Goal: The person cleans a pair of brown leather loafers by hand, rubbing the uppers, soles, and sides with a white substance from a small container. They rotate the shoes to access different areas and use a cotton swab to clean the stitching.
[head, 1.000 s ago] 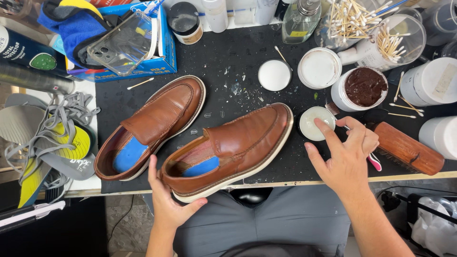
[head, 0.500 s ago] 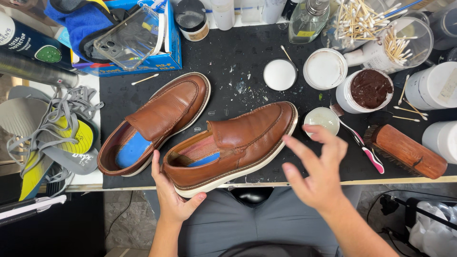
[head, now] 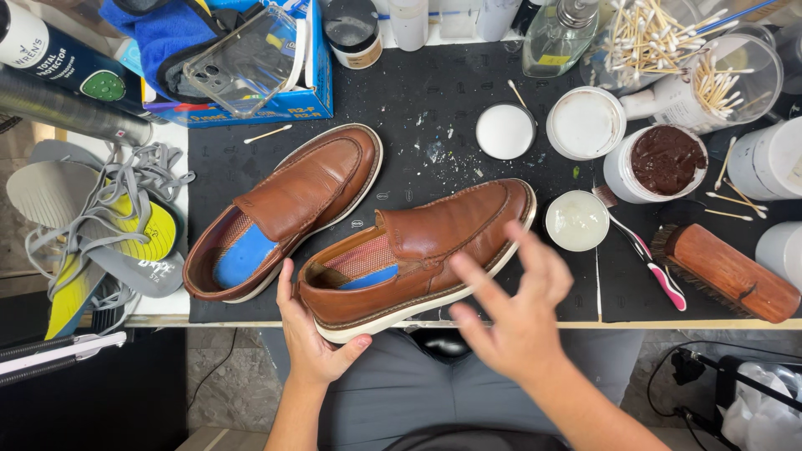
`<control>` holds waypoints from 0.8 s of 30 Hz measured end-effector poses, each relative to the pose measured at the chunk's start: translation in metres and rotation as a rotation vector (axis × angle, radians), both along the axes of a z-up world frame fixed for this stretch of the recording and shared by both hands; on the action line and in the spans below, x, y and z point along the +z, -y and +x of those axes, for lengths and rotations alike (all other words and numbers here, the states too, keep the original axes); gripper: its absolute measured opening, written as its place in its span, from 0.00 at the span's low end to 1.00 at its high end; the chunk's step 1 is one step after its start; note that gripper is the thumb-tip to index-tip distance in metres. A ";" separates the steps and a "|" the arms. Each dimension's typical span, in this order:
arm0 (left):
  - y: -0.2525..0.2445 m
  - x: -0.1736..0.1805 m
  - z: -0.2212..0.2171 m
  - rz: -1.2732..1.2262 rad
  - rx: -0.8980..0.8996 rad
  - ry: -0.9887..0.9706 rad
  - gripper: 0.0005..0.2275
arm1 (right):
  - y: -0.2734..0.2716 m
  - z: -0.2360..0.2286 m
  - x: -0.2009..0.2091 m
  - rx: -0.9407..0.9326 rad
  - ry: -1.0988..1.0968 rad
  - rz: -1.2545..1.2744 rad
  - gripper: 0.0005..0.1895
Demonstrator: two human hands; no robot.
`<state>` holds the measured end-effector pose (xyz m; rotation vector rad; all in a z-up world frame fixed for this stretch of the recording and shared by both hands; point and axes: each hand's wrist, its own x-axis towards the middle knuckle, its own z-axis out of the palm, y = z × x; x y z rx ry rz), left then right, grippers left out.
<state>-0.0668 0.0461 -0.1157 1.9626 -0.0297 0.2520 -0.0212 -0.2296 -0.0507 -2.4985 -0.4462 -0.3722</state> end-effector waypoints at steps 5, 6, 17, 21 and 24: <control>0.000 0.000 0.000 0.014 0.000 0.006 0.58 | 0.001 -0.002 -0.005 -0.131 -0.021 0.001 0.22; -0.001 0.000 0.000 0.023 0.003 0.011 0.58 | -0.001 -0.003 -0.006 -0.196 -0.030 -0.004 0.22; -0.003 -0.003 -0.002 0.066 0.005 0.008 0.58 | 0.008 0.007 -0.003 -0.191 0.008 -0.072 0.23; -0.002 -0.001 0.000 -0.006 -0.012 0.000 0.58 | -0.010 -0.009 -0.007 0.076 -0.035 0.054 0.25; -0.002 0.000 0.001 -0.002 -0.013 -0.010 0.59 | -0.001 -0.004 -0.014 -0.066 0.000 -0.043 0.23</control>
